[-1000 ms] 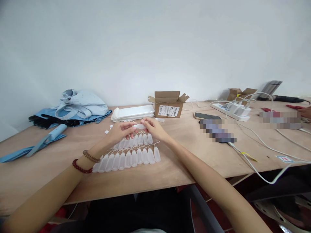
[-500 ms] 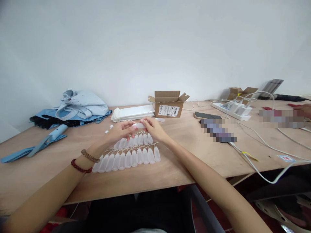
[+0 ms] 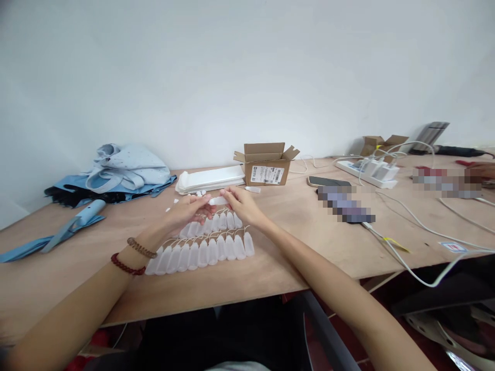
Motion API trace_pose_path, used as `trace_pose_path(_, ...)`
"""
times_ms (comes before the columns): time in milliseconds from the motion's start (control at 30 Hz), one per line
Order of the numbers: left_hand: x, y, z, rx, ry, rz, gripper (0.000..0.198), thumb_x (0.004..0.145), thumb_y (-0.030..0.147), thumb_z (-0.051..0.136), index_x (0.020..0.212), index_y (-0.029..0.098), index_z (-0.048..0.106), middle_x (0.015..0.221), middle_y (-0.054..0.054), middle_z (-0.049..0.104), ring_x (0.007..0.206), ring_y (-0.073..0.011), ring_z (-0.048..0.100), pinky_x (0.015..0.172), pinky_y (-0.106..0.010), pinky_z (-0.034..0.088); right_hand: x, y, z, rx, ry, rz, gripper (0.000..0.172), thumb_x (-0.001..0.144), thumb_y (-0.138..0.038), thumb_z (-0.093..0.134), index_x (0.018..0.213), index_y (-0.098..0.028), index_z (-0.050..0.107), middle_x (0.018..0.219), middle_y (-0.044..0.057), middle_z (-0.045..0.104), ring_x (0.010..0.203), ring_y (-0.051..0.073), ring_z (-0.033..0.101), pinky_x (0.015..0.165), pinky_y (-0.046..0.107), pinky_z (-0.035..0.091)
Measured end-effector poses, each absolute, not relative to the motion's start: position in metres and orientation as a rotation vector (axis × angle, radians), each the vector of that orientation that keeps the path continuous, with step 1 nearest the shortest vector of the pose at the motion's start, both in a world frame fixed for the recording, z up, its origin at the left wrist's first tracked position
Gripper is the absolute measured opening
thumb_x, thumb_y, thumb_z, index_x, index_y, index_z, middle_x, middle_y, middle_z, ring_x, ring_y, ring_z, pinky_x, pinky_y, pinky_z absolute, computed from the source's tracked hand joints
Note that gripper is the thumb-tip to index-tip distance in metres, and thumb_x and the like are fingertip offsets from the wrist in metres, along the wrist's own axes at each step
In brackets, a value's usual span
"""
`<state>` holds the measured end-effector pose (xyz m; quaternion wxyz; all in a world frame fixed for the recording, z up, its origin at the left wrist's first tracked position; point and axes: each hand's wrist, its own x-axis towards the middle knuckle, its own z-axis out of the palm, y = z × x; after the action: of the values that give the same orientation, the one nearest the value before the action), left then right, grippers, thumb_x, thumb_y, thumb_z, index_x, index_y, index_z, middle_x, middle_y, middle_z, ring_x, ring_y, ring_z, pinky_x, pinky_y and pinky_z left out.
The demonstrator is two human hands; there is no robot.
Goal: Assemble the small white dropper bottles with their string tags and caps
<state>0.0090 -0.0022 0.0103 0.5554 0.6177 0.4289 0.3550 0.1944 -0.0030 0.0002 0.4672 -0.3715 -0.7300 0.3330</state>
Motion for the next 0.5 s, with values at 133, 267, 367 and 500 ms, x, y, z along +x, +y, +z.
trace_pose_path(133,0.006,0.000,0.009,1.471,0.989,0.796,0.042,0.078,0.051,0.060,0.076,0.010,0.064,0.073,-0.007,0.063,0.060,-0.0114,0.056,0.051,-0.022,0.042,0.197,-0.002,-0.004,-0.920,-1.867,0.650,0.029,0.090,-0.045,0.044,0.086,-0.018,0.054,0.063,-0.002,0.048,0.058,0.012,0.044,0.058,0.025,0.035)
trace_pose_path(267,0.006,0.005,0.005,1.541,0.967,0.885,0.040,0.079,0.050,0.060,0.076,0.011,0.063,0.070,-0.005,0.060,0.060,-0.0114,0.055,0.053,-0.023,0.042,0.199,0.000,-0.007,-0.879,-1.999,0.253,0.023,0.091,-0.038,0.046,0.096,-0.020,0.059,0.087,0.006,0.059,0.079,0.019,0.053,0.072,0.029,0.038)
trace_pose_path(367,0.008,0.003,0.003,1.737,0.978,0.974,0.037,0.082,0.049,0.056,0.075,0.013,0.061,0.068,-0.003,0.059,0.060,-0.0124,0.054,0.058,-0.025,0.044,0.198,0.001,-0.006,-0.878,-1.976,0.225,0.025,0.093,-0.035,0.041,0.090,-0.019,0.060,0.083,0.006,0.060,0.078,0.019,0.054,0.072,0.028,0.037)
trace_pose_path(500,0.013,-0.006,0.006,2.147,1.112,1.126,0.026,0.085,0.040,0.052,0.082,0.016,0.060,0.079,-0.005,0.063,0.074,-0.0171,0.057,0.071,-0.029,0.045,0.195,-0.002,-0.004,-0.965,-1.902,0.380,0.031,0.093,-0.036,0.040,0.076,-0.018,0.059,0.066,0.001,0.056,0.063,0.015,0.050,0.063,0.026,0.036)
